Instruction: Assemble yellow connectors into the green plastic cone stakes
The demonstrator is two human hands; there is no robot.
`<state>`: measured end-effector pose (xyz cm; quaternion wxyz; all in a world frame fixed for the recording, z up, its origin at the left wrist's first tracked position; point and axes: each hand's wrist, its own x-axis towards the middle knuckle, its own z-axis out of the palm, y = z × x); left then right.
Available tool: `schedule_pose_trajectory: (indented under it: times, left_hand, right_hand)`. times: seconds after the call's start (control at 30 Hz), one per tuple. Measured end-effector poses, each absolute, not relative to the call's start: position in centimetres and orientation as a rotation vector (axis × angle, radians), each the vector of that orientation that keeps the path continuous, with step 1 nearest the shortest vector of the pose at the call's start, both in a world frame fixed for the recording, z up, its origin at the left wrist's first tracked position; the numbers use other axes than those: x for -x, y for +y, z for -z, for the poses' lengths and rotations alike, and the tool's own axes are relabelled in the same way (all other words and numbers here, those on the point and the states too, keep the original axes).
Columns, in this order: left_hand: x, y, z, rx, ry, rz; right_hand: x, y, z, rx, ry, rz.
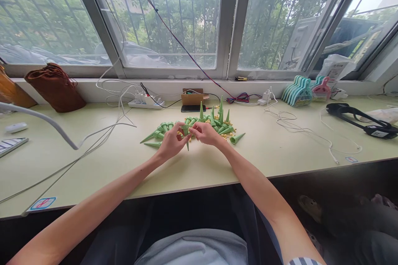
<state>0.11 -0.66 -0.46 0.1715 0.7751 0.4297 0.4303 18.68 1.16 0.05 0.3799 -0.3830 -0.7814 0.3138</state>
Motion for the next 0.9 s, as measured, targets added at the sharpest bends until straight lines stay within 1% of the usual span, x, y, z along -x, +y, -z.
schedule_pose_trajectory:
  times: [0.9]
  left_hand:
    - [-0.15,-0.83,0.26,-2.157,1.218,-1.22]
  right_hand:
    - [-18.71,1.27,0.12,0.971,-1.981,-0.812]
